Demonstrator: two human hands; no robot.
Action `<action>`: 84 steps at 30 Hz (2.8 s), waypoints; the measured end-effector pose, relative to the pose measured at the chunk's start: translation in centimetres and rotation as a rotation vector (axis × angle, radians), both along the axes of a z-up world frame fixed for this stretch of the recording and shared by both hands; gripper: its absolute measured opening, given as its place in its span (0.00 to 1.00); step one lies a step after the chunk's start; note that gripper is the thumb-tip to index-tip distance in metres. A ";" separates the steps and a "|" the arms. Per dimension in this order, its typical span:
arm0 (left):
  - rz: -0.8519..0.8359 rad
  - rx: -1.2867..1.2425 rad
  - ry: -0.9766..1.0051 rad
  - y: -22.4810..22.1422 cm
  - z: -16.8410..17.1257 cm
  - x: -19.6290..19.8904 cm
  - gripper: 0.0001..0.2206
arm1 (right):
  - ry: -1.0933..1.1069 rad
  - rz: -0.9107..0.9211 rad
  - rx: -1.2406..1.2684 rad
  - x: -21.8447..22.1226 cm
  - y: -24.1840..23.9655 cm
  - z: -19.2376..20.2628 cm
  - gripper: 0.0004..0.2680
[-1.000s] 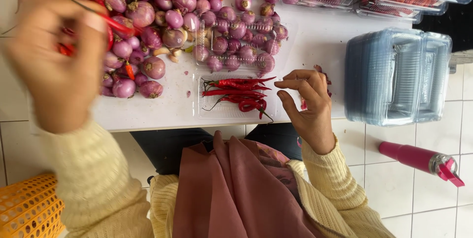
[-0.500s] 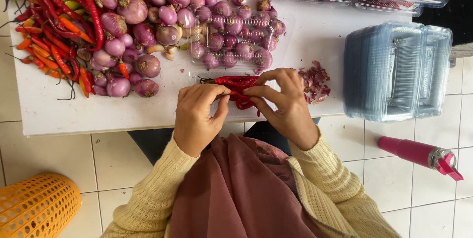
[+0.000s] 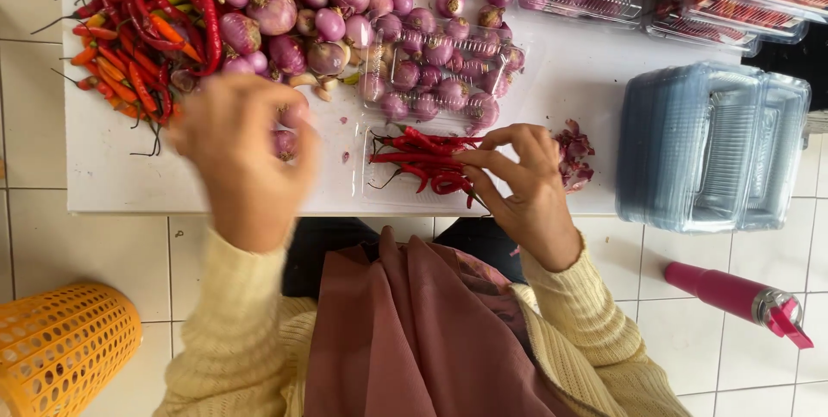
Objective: The person sorts red chilies from a large pile of red onions and chilies on a table, placing them into a plastic container by hand before closing the container.
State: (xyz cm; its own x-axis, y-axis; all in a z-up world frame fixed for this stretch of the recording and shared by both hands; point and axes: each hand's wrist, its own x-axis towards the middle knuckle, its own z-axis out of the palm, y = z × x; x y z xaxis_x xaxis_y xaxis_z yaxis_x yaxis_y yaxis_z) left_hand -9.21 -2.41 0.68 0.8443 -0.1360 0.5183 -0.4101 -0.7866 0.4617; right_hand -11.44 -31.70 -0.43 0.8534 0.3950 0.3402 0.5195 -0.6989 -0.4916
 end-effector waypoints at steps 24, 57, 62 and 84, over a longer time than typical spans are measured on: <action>0.380 0.147 -0.207 1.5 2.7 2.2 0.08 | 0.078 -0.132 0.138 -0.3 -1.2 1.5 0.07; 0.017 0.117 0.015 -6.3 -3.9 -3.7 0.02 | 0.027 -0.014 0.113 0.6 -1.3 -2.0 0.05; 0.014 0.184 0.032 -6.6 -5.0 -3.6 0.02 | -0.016 -0.073 -0.067 0.1 -4.5 -4.1 0.08; 0.509 0.296 -0.219 6.5 -1.7 4.3 0.08 | 0.016 -0.171 0.088 -0.9 -2.1 -0.5 0.07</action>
